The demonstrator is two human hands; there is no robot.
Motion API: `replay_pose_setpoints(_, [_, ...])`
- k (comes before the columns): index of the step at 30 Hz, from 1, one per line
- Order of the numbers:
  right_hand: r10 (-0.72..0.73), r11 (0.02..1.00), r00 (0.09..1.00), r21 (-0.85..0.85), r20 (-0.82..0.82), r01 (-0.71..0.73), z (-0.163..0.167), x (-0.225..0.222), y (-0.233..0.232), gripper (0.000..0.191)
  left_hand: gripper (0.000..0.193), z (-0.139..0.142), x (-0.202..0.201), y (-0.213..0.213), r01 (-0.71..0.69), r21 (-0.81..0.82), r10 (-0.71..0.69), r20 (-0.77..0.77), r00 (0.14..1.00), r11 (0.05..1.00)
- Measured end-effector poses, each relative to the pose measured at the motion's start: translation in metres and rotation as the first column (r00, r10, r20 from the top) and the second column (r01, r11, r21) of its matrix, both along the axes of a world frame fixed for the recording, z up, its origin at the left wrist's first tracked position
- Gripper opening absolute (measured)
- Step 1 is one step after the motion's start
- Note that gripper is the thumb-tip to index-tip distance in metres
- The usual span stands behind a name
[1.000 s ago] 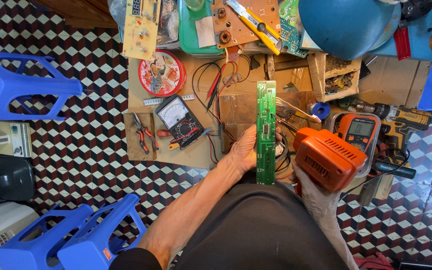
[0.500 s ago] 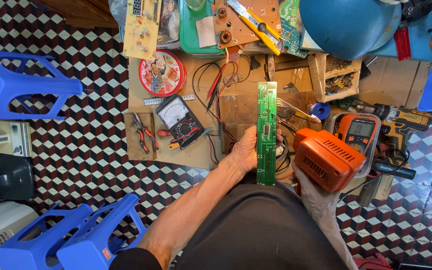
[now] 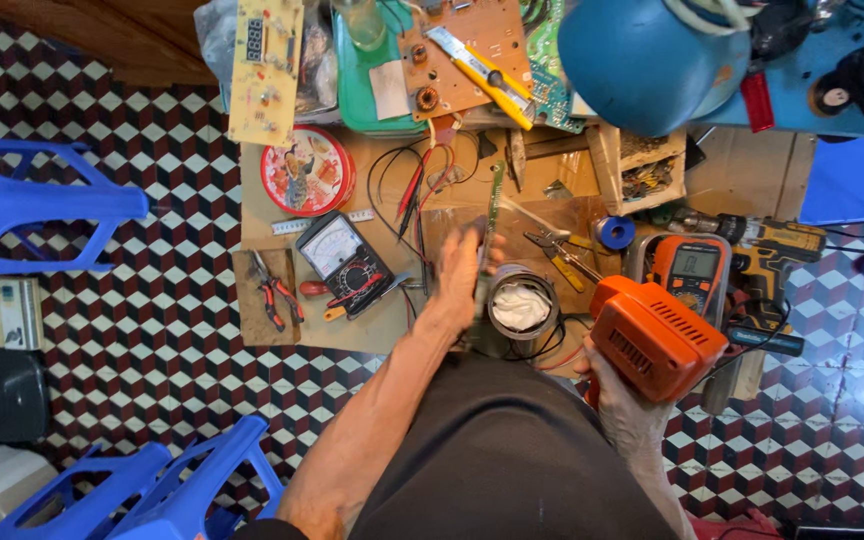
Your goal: The person uses a heat gun to apply heat to a green circuit board, then flips it to heat the other side. They repeat this process on multiple boards, occasionally using a multimeter to test connections.
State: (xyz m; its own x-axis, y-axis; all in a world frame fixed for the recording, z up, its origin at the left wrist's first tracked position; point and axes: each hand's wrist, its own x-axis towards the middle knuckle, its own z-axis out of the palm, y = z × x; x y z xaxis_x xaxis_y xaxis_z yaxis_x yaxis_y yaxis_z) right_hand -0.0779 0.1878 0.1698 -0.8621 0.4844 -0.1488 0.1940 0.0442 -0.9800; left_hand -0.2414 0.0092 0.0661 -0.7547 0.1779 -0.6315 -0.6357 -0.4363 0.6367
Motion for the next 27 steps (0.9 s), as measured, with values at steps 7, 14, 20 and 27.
replay_pose_setpoints(7, [0.167,0.807,0.971,0.543,0.172,-0.235,-0.022,0.036,0.013,0.042,0.040,-0.034,-0.028,-0.034,0.122,-0.566,-0.245,-0.147,0.958,0.815])
replay_pose_setpoints(14, [0.118,0.413,0.951,0.857,0.285,-0.308,-0.024,0.060,0.016,0.039,0.039,-0.038,-0.015,-0.023,0.240,-0.589,-0.412,-0.175,0.894,0.772])
replay_pose_setpoints(20, [-0.020,0.905,0.996,0.425,0.082,-0.017,0.017,0.047,-0.010,0.051,0.034,-0.010,-0.009,-0.011,0.209,-0.072,-0.218,-0.148,0.965,0.975])
replay_pose_setpoints(27, [-0.230,0.971,0.968,0.083,0.102,0.222,0.040,0.031,-0.034,0.052,0.031,0.034,-0.008,-0.002,0.172,0.319,-0.143,-0.113,0.983,0.932])
